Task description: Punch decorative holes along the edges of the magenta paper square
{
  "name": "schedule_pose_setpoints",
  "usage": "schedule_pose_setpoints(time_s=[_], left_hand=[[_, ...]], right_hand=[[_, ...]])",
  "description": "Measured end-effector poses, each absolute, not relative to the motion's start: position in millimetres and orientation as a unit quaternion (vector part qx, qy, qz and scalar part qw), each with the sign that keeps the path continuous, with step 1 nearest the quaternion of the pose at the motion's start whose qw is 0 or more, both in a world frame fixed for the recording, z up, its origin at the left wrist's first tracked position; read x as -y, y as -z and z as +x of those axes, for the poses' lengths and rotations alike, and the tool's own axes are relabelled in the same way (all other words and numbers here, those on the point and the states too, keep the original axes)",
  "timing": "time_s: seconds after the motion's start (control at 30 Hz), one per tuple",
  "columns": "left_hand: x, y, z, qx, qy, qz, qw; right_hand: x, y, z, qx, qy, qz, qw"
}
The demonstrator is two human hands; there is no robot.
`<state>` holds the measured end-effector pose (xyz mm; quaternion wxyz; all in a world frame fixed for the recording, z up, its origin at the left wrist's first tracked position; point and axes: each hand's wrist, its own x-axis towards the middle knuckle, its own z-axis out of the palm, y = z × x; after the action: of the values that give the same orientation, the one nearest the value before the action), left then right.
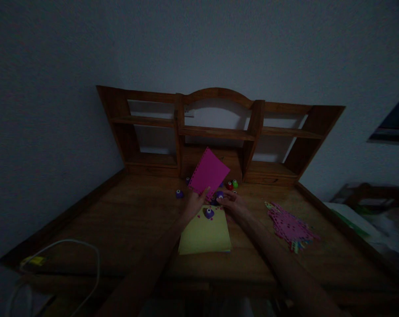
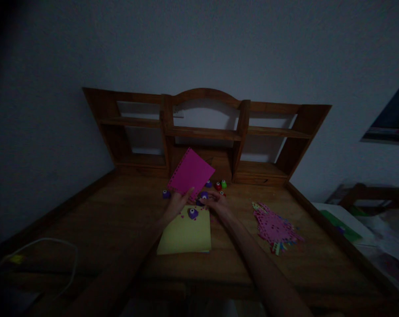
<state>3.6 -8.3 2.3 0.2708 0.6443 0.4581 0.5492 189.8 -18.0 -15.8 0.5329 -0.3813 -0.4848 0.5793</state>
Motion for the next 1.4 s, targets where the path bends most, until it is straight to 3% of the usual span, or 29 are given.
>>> schedule_pose_setpoints(time_s=[0.83,1.4], left_hand=[[5.3,1.1,9.0,-0.433,-0.555,0.625,0.337],[14.0,-6.6,4.9,-0.45,-0.551,0.637,0.297]], right_hand=[[21.3,11.5,189.8,0.5,-0.586,-0.378,0.513],[28.2,3.0,186.9,0.488,-0.599,-0.376,0.512]])
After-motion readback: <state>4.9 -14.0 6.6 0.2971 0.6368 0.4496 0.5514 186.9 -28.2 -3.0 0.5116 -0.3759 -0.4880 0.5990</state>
